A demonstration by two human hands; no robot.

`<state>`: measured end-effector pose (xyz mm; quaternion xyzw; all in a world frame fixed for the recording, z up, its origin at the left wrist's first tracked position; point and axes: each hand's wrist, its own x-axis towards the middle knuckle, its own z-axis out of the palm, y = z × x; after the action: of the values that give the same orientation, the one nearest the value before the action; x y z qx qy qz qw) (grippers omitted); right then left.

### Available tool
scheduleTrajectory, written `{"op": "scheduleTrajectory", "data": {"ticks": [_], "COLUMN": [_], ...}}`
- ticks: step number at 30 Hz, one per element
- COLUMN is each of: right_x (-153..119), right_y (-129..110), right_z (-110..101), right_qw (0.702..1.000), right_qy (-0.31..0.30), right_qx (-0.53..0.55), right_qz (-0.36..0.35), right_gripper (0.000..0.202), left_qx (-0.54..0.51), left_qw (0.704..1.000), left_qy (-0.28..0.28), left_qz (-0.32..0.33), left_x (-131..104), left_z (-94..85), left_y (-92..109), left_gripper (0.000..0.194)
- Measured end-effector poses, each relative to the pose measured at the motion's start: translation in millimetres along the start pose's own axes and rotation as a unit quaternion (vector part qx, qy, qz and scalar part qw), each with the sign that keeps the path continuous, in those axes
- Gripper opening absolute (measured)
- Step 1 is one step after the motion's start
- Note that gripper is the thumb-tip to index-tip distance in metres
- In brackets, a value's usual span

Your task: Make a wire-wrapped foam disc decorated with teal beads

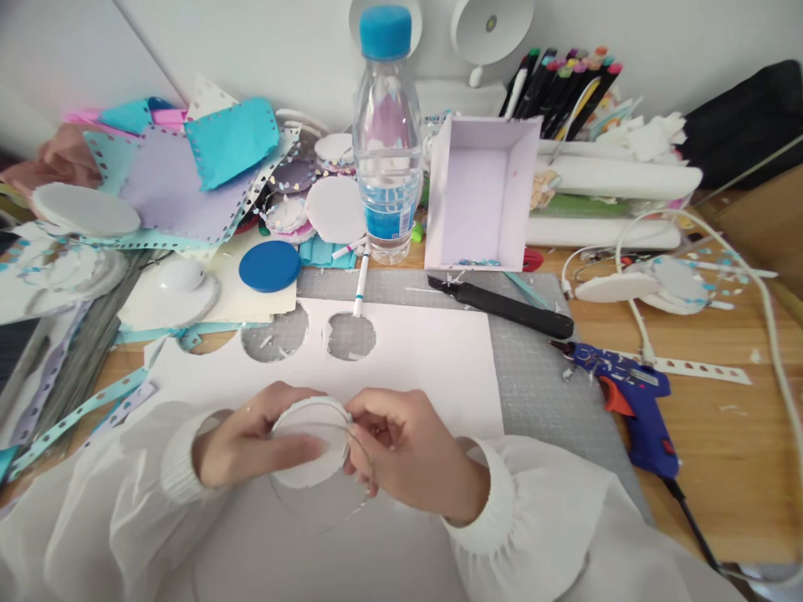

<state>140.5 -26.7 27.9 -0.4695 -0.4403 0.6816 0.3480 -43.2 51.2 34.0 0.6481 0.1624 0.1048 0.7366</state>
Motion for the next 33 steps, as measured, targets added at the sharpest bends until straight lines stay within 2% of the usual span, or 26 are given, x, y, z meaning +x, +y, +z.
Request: {"op": "scheduleTrajectory", "data": {"ticks": [3, 5, 8, 12, 18, 22, 29, 33], "right_x": [1.6, 1.5, 0.0, -1.7, -4.4, -5.5, -4.7, -3.3], "right_y": [-3.3, -3.0, -0.4, -0.8, -2.7, 0.7, 2.0, -2.1], "right_z": [-2.3, -3.4, -4.2, -4.5, -3.7, -3.4, -6.0, -5.8], "right_qw": [0.996, 0.996, 0.996, 0.990, 0.980, 0.967, 0.965, 0.977], "right_qy": [-0.041, -0.063, -0.080, -0.059, -0.012, -0.006, -0.029, -0.046], "right_qx": [0.077, 0.059, -0.012, -0.081, -0.150, -0.197, -0.190, -0.142], "right_qz": [0.021, 0.020, -0.027, -0.103, -0.127, -0.161, -0.177, -0.154], "right_gripper": [0.015, 0.018, 0.027, 0.032, 0.031, 0.030, 0.023, 0.025], "left_qx": [-0.067, -0.068, -0.064, -0.054, 0.018, 0.070, 0.075, 0.038], "left_qw": [0.997, 0.997, 0.997, 0.998, 0.999, 0.997, 0.997, 0.998], "left_qy": [-0.031, -0.040, -0.043, -0.039, 0.035, 0.034, 0.026, 0.052], "left_qz": [-0.020, -0.022, -0.016, 0.009, 0.020, 0.028, 0.014, -0.009], "left_x": [0.2, 0.1, 0.2, -0.1, -4.7, -7.4, -8.0, -7.9], "left_z": [-2.2, -1.7, 1.2, 2.9, -0.5, 0.4, 0.9, 0.8], "left_y": [7.1, 9.4, 9.5, 5.5, -3.6, -2.8, 0.8, 0.5], "left_gripper": [0.023, 0.025, 0.023, 0.018, 0.039, 0.041, 0.042, 0.043]}}
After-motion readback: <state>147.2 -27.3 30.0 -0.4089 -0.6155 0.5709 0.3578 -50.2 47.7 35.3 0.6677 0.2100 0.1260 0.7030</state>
